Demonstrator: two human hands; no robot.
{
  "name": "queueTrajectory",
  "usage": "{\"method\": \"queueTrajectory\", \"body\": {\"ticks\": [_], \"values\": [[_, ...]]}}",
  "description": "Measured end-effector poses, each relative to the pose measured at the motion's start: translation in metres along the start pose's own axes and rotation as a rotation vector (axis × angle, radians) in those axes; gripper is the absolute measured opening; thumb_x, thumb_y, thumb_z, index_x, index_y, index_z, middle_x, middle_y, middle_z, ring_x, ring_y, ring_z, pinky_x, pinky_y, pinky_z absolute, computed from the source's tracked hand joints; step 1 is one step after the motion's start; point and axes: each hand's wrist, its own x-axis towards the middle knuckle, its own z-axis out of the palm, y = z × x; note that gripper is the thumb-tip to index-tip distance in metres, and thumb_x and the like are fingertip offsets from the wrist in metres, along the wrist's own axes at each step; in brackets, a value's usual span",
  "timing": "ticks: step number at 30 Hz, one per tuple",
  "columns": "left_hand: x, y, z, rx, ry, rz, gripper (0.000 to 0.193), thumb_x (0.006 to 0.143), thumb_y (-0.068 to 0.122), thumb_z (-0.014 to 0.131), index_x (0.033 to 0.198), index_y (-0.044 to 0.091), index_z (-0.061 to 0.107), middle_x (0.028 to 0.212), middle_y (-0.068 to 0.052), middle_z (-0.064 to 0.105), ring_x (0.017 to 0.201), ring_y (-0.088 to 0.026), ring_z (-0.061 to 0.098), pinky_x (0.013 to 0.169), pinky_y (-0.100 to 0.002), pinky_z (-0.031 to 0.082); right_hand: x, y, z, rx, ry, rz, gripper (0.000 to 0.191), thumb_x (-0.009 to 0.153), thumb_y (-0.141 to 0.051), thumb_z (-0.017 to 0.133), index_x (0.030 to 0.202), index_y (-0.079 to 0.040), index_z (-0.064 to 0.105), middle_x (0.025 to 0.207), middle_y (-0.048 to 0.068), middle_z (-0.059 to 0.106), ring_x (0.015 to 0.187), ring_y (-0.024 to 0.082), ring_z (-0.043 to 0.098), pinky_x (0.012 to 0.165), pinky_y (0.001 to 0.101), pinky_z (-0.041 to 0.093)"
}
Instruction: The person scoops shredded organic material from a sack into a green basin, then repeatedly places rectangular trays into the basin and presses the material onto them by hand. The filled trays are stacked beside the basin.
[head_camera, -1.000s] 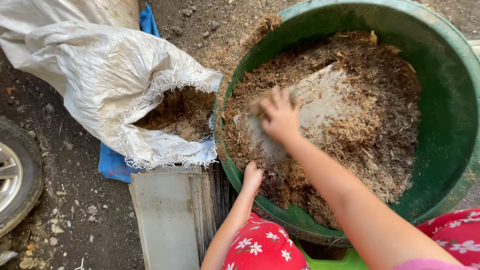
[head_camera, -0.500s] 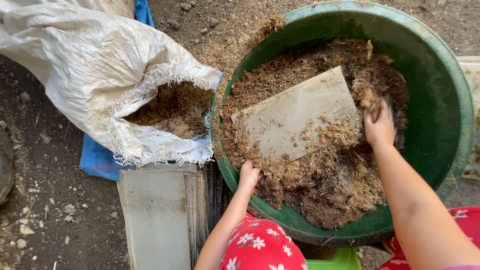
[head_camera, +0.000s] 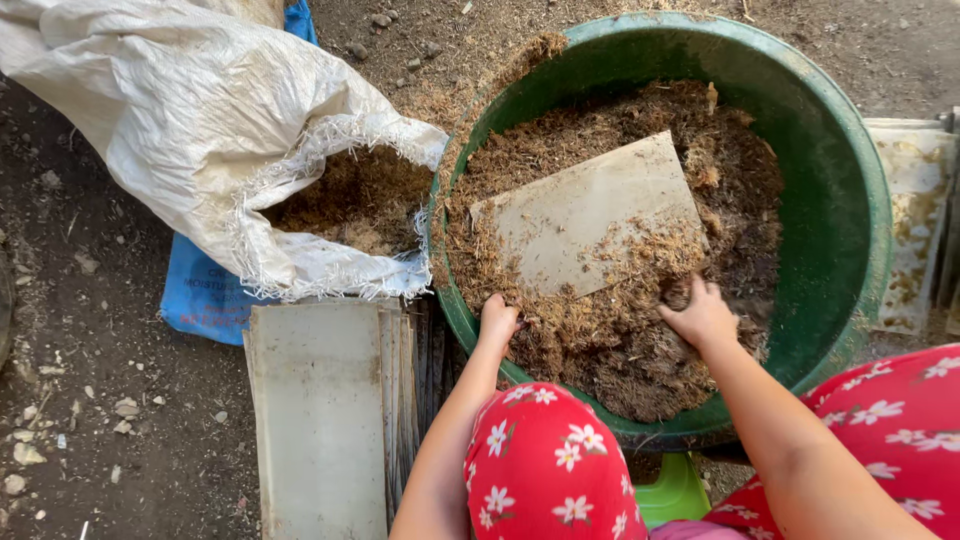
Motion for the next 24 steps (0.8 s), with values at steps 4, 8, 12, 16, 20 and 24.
{"method": "queueTrajectory", "body": {"ticks": [4,8,12,16,20,24], "values": [[-0.003,0.01,0.004,-0.021,-0.003,0.003,0.027,0.088,-0.008,0.049,0.111,0.001,0.058,0.099,-0.011,0.062,0.08,-0.022,0.064,0.06,-0.035,0.059,-0.016,-0.016,0.006,-0.054,-0.121,-0.075,0.095,0.084,-0.072,0.064,0.16,-0.027,0.029,0.161,0.014,0.037,0.13,0.036,0.059,0.101,0.0531,0.056],[-0.006,0.018,0.006,-0.017,0.014,0.008,0.03,0.088,-0.008,0.049,0.115,0.004,0.055,0.098,-0.008,0.062,0.08,-0.022,0.064,0.061,-0.035,0.058,-0.024,-0.027,0.0,-0.129,-0.074,-0.285,0.101,0.071,-0.054,0.085,0.157,-0.025,0.04,0.147,0.015,0.056,0.125,0.03,0.063,0.103,0.0425,0.055],[-0.007,0.017,0.006,-0.011,-0.024,0.043,0.023,0.086,-0.008,0.05,0.105,-0.002,0.06,0.092,-0.011,0.062,0.075,-0.023,0.063,0.058,-0.036,0.056,-0.028,-0.041,-0.033,0.227,-0.134,-0.313,0.083,0.073,-0.034,0.082,0.15,-0.021,0.053,0.134,0.013,0.072,0.117,0.027,0.071,0.101,0.0418,0.058],[-0.006,0.015,0.005,0.081,0.026,0.047,0.016,0.085,-0.009,0.052,0.1,-0.004,0.057,0.089,-0.014,0.06,0.073,-0.025,0.061,0.057,-0.038,0.054,-0.019,-0.051,-0.082,0.664,-0.014,-0.265,0.083,0.083,-0.038,0.078,0.154,-0.018,0.04,0.153,0.013,0.05,0.135,0.032,0.053,0.112,0.0514,0.044],[-0.004,0.009,0.003,0.09,0.019,0.025,0.015,0.083,-0.008,0.052,0.096,-0.001,0.057,0.085,-0.012,0.061,0.071,-0.022,0.062,0.057,-0.037,0.052,0.0,-0.067,-0.103,0.685,0.349,-0.445,0.078,0.099,-0.06,0.054,0.163,-0.022,0.032,0.174,0.012,0.018,0.155,0.035,0.026,0.122,0.0545,0.032],[0.0,-0.004,0.0,0.152,0.026,0.011,0.012,0.086,-0.008,0.053,0.098,-0.006,0.053,0.086,-0.015,0.055,0.072,-0.026,0.057,0.061,-0.041,0.05,0.001,-0.119,-0.075,0.368,0.375,-0.344,0.075,0.1,-0.058,0.055,0.164,-0.029,0.032,0.175,0.006,0.001,0.159,0.036,0.001,0.125,0.0629,0.008]]}}
